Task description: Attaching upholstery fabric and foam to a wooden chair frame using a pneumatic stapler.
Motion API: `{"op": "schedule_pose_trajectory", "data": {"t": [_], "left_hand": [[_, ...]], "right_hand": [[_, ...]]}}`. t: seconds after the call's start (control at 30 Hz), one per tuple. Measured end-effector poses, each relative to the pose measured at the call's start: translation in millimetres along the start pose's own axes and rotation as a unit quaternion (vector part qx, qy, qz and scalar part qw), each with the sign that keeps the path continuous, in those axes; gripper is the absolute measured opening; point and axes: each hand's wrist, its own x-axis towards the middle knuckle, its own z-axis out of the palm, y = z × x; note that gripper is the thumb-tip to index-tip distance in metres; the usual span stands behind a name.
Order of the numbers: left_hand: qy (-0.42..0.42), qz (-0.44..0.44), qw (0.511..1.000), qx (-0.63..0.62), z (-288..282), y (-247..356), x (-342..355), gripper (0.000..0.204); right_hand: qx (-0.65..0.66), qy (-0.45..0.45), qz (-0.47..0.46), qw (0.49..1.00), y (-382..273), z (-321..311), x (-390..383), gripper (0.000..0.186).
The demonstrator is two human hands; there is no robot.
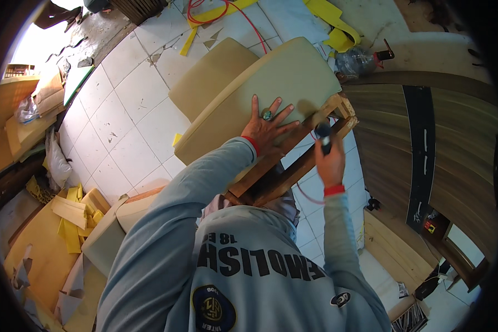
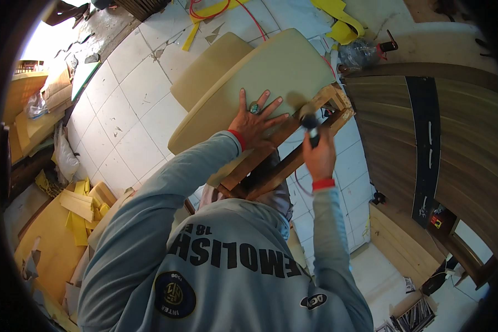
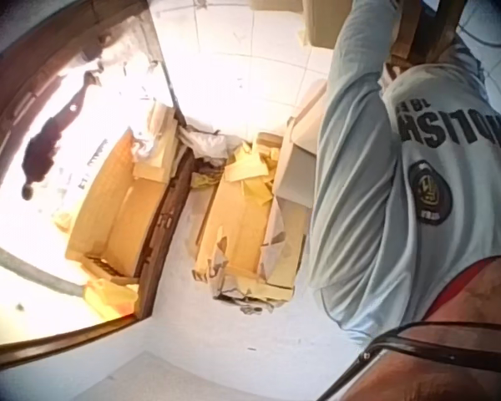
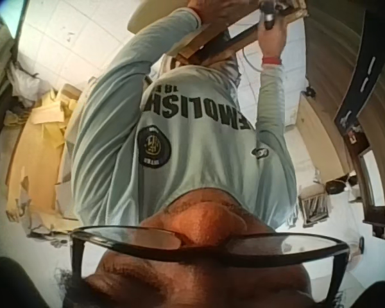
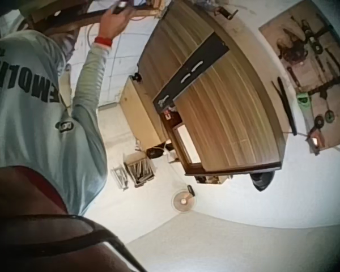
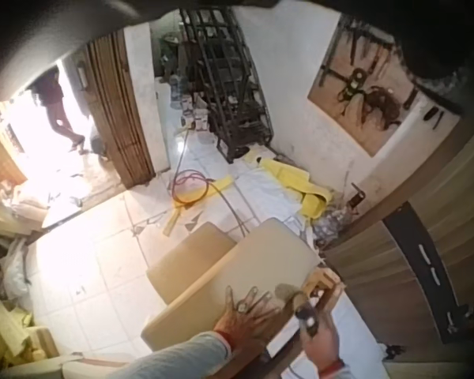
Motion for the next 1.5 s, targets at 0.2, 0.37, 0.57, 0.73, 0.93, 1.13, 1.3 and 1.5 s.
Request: {"op": "schedule_pose_trajectory", "data": {"t": [0.2,0.37,0.57,0.73,0.93,1.13,1.3,1.5], "left_hand": [[0.203,-0.101,0.967,-0.114,17.0,-44.4,-31.4,0.092],[0.108,-0.283,0.794,-0.527,58.9,-172.5,-93.1,0.081],[-0.101,-0.318,0.728,-0.599,82.9,-195.0,-134.2,0.093],[-0.058,-0.313,0.721,-0.616,75.6,-162.0,-138.4,0.084],[0.027,-0.280,0.793,-0.541,61.4,-149.7,-145.7,0.077],[0.187,-0.198,0.953,-0.134,45.5,-59.8,-116.7,0.066],[0.110,-0.074,0.986,-0.100,45.3,2.3,-112.9,0.064],[0.116,-0.061,0.989,-0.071,44.6,-1.3,-100.7,0.062]], "right_hand": [[-0.034,0.120,-0.077,0.989,6.2,25.3,28.0,0.046],[0.456,-0.154,0.351,0.803,-50.0,88.1,-95.2,0.032],[0.614,-0.177,0.439,0.632,-97.3,137.8,-125.0,0.023],[0.585,-0.185,0.408,0.676,-82.7,139.4,-129.2,0.019],[0.507,-0.201,0.365,0.754,-77.0,140.9,-127.1,0.020],[0.550,-0.194,0.417,0.697,-85.3,136.2,-118.3,0.021],[0.521,-0.154,0.394,0.741,-80.7,143.0,-127.2,0.022],[0.520,-0.149,0.420,0.729,-79.9,143.2,-113.0,0.022]]}}
